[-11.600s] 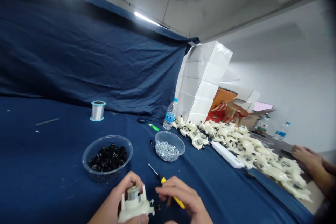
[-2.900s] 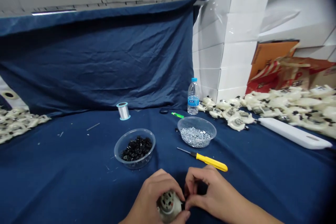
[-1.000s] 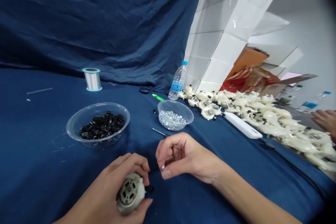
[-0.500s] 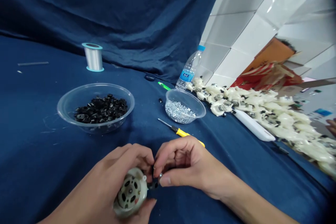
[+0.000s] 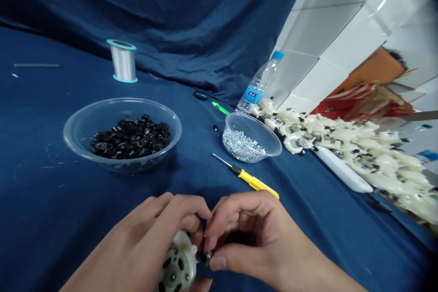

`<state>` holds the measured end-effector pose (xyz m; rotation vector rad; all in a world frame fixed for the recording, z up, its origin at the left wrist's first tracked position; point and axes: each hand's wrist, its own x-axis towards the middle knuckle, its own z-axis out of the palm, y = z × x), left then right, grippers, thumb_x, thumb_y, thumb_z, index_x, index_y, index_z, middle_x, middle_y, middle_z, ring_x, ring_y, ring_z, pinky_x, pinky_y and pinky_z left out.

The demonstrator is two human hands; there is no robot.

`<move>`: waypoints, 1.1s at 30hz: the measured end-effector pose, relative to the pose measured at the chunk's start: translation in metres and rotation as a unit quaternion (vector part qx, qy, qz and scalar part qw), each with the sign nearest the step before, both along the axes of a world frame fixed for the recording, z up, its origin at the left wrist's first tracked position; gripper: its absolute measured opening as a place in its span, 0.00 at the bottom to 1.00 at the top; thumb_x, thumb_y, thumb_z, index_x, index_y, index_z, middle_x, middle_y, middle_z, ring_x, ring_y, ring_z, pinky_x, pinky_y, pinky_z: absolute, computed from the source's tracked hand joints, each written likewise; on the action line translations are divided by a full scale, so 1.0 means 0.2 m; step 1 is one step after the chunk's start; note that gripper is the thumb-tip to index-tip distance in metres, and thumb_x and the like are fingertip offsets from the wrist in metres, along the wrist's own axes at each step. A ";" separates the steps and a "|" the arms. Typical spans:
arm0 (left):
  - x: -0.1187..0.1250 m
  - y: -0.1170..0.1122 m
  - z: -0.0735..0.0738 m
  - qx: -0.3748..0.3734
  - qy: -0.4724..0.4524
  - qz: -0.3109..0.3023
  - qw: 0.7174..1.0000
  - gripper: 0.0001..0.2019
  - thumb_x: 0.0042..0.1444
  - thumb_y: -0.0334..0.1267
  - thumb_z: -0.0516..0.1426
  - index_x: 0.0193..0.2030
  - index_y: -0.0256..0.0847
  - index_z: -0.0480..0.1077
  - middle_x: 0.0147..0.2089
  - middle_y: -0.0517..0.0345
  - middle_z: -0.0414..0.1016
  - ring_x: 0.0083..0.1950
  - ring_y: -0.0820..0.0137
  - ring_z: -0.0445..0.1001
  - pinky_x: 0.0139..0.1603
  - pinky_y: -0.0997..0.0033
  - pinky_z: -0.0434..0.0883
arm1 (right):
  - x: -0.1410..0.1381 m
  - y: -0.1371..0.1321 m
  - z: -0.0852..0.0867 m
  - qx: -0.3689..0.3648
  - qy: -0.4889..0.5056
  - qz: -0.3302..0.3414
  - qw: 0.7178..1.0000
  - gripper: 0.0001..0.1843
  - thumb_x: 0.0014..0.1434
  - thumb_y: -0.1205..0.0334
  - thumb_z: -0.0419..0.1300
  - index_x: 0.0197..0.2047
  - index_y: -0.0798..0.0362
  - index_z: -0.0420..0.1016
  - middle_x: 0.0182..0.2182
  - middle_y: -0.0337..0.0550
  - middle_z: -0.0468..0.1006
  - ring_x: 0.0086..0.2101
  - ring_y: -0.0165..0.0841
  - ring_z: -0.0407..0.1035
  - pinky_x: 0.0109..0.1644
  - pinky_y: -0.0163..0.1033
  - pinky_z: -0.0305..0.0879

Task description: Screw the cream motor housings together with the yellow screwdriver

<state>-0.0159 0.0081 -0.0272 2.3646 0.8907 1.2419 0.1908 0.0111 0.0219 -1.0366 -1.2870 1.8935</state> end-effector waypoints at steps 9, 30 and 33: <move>0.01 0.00 -0.03 0.040 -0.037 0.011 0.998 0.24 0.46 0.34 0.62 0.51 0.49 0.63 0.41 0.63 0.81 0.33 0.65 0.79 0.29 0.70 0.73 | 0.01 0.02 -0.02 -0.017 -0.050 -0.021 0.998 0.15 0.38 0.74 0.80 0.30 0.53 0.84 0.29 0.40 0.84 0.28 0.25 0.77 0.35 0.23 0.74; 0.03 0.00 0.05 -0.057 0.021 0.007 0.998 0.19 0.41 0.27 0.61 0.39 0.46 0.62 0.34 0.70 0.76 0.31 0.69 0.75 0.28 0.74 0.69 | 0.02 0.02 -0.10 -0.039 -0.013 -0.045 0.998 0.19 0.33 0.75 0.81 0.29 0.55 0.82 0.29 0.42 0.84 0.28 0.27 0.79 0.33 0.23 0.74; 0.02 0.00 0.06 -0.051 0.030 0.003 0.998 0.19 0.40 0.27 0.62 0.38 0.46 0.63 0.34 0.69 0.76 0.30 0.69 0.74 0.27 0.73 0.69 | 0.03 0.02 -0.09 -0.033 -0.020 -0.031 0.999 0.18 0.36 0.75 0.80 0.31 0.55 0.81 0.29 0.41 0.84 0.29 0.26 0.79 0.35 0.23 0.74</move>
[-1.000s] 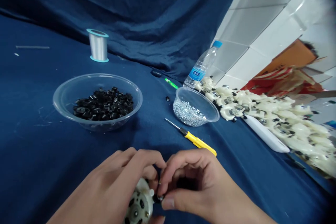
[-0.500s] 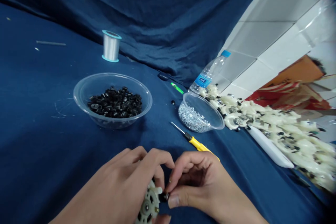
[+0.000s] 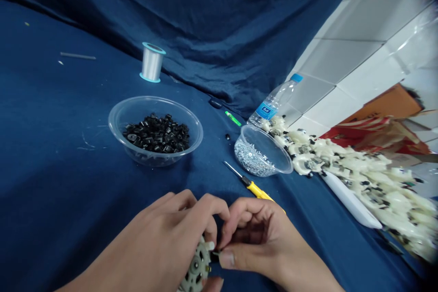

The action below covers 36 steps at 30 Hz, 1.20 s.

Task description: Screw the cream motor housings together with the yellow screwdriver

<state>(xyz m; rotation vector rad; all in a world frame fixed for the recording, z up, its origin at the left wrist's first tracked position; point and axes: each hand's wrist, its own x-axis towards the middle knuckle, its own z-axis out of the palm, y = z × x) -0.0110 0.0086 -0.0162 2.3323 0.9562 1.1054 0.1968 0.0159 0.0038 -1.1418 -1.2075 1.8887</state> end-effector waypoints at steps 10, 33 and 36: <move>-0.01 0.00 -0.01 -0.082 0.014 -0.028 0.996 0.17 0.46 0.31 0.59 0.44 0.47 0.66 0.37 0.68 0.77 0.35 0.66 0.73 0.35 0.69 0.67 | 0.00 0.00 0.11 -0.010 -0.052 0.005 0.999 0.14 0.43 0.70 0.78 0.32 0.58 0.80 0.32 0.43 0.82 0.33 0.26 0.76 0.39 0.27 0.72; 0.01 -0.06 0.00 -0.089 0.013 0.023 0.996 0.20 0.44 0.30 0.54 0.45 0.51 0.61 0.36 0.71 0.72 0.36 0.67 0.71 0.37 0.68 0.66 | -0.01 0.04 0.11 -0.036 -0.076 0.048 0.995 0.21 0.32 0.75 0.81 0.32 0.58 0.83 0.27 0.38 0.83 0.26 0.22 0.76 0.31 0.21 0.72; 0.01 -0.06 0.00 -0.095 0.013 0.018 0.995 0.21 0.43 0.29 0.54 0.46 0.52 0.61 0.36 0.71 0.72 0.37 0.67 0.71 0.37 0.68 0.66 | -0.01 0.05 0.12 -0.037 -0.073 0.066 0.994 0.20 0.34 0.76 0.80 0.33 0.59 0.83 0.29 0.40 0.84 0.27 0.22 0.76 0.33 0.21 0.74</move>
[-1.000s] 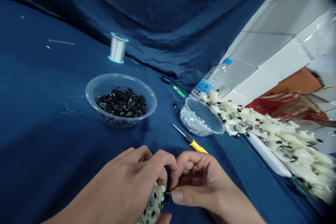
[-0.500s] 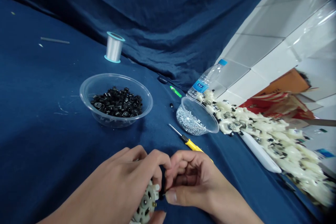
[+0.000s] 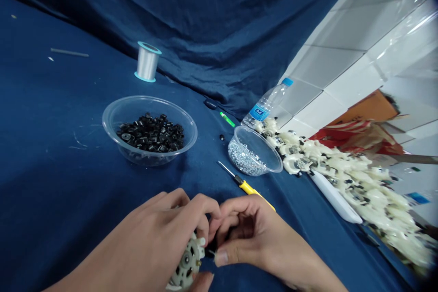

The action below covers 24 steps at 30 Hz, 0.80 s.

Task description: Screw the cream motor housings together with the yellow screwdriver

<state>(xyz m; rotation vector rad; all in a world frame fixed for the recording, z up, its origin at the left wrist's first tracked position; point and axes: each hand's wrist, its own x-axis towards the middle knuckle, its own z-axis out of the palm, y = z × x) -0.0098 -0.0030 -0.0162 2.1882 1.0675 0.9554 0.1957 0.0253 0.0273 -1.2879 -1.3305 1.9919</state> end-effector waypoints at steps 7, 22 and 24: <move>0.00 0.00 -0.01 0.004 0.006 0.006 1.000 0.21 0.44 0.29 0.54 0.46 0.53 0.61 0.37 0.70 0.71 0.37 0.66 0.71 0.37 0.67 0.67 | 0.03 0.00 -0.05 0.000 0.043 0.000 0.999 0.17 0.41 0.79 0.76 0.35 0.58 0.83 0.33 0.43 0.85 0.30 0.26 0.80 0.37 0.25 0.78; -0.01 0.00 0.01 -0.015 0.012 -0.007 1.000 0.20 0.43 0.29 0.55 0.44 0.49 0.65 0.37 0.67 0.73 0.38 0.66 0.71 0.36 0.70 0.67 | 0.02 -0.02 -0.08 0.006 0.079 -0.030 0.996 0.17 0.41 0.78 0.77 0.35 0.59 0.81 0.32 0.43 0.85 0.32 0.29 0.81 0.40 0.29 0.79; 0.00 0.00 0.01 -0.015 0.011 -0.002 1.000 0.20 0.42 0.29 0.54 0.44 0.49 0.65 0.37 0.67 0.72 0.38 0.66 0.71 0.37 0.70 0.67 | 0.02 -0.02 -0.09 0.003 0.080 -0.028 0.996 0.18 0.41 0.77 0.77 0.36 0.58 0.81 0.32 0.42 0.84 0.32 0.29 0.81 0.39 0.29 0.79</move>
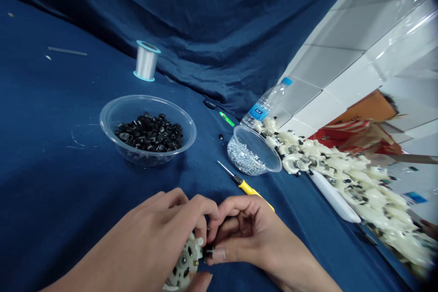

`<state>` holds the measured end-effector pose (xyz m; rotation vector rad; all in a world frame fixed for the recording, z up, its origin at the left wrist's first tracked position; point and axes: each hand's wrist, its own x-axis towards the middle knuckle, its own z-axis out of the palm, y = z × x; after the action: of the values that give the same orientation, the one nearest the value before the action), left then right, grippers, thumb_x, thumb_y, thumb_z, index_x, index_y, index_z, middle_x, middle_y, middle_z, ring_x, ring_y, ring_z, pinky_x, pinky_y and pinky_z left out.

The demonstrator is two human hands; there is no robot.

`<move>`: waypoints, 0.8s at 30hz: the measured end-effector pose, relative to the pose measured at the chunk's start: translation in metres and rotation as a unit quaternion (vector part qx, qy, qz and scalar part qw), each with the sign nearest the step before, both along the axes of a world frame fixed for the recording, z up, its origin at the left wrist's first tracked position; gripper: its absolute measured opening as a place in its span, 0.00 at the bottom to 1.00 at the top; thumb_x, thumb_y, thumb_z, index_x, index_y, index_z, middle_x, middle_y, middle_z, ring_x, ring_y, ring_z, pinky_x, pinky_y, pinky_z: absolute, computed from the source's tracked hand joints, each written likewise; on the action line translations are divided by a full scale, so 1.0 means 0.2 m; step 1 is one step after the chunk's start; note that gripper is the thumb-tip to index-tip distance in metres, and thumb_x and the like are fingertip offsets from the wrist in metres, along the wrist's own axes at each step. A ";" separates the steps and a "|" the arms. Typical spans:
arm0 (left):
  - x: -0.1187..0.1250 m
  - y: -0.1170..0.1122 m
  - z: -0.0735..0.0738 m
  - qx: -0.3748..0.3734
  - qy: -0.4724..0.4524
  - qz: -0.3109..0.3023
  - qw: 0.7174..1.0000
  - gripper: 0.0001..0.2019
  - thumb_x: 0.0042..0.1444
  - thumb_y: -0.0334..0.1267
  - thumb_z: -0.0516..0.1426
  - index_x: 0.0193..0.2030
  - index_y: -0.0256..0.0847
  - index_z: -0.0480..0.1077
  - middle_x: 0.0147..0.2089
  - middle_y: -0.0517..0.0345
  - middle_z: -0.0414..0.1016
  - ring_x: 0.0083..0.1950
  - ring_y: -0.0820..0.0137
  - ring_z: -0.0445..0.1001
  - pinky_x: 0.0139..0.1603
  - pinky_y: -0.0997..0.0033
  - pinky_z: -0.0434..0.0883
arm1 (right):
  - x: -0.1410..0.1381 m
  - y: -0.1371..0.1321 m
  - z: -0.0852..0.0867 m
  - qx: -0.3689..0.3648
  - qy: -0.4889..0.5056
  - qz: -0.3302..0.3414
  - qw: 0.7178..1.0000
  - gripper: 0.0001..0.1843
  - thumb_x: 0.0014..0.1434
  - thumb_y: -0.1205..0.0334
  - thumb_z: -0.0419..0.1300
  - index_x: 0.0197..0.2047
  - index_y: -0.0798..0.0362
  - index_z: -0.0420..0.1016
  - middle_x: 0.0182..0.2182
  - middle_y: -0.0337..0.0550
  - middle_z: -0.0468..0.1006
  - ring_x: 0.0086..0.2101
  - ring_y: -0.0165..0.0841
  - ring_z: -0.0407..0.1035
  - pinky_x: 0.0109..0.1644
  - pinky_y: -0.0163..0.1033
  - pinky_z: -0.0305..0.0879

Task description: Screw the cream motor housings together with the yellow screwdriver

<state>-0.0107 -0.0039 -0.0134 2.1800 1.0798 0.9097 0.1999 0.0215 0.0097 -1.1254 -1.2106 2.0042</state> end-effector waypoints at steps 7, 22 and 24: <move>0.01 -0.01 -0.02 0.015 -0.021 0.006 1.000 0.21 0.43 0.28 0.55 0.44 0.51 0.63 0.37 0.69 0.71 0.38 0.67 0.71 0.36 0.70 0.66 | -0.03 -0.01 0.04 -0.023 -0.020 -0.022 0.999 0.17 0.40 0.76 0.78 0.33 0.59 0.79 0.29 0.42 0.84 0.29 0.30 0.81 0.35 0.29 0.79; 0.02 -0.01 0.01 0.041 -0.017 0.028 0.999 0.17 0.46 0.29 0.56 0.43 0.50 0.66 0.37 0.70 0.76 0.37 0.67 0.73 0.37 0.67 0.67 | -0.06 -0.03 0.02 -0.031 0.021 -0.058 0.998 0.20 0.34 0.77 0.80 0.30 0.58 0.79 0.27 0.44 0.84 0.26 0.32 0.80 0.31 0.29 0.77; 0.02 0.00 0.01 0.033 -0.014 0.036 0.999 0.15 0.47 0.29 0.56 0.42 0.50 0.68 0.36 0.71 0.78 0.37 0.67 0.74 0.38 0.66 0.66 | -0.07 -0.03 0.02 -0.036 0.012 -0.066 0.997 0.20 0.31 0.76 0.81 0.28 0.58 0.79 0.26 0.43 0.84 0.26 0.30 0.79 0.31 0.27 0.76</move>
<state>-0.0071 -0.0037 -0.0113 2.1875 1.1359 1.0182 0.1862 0.0156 0.0144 -1.1797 -1.0315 1.9680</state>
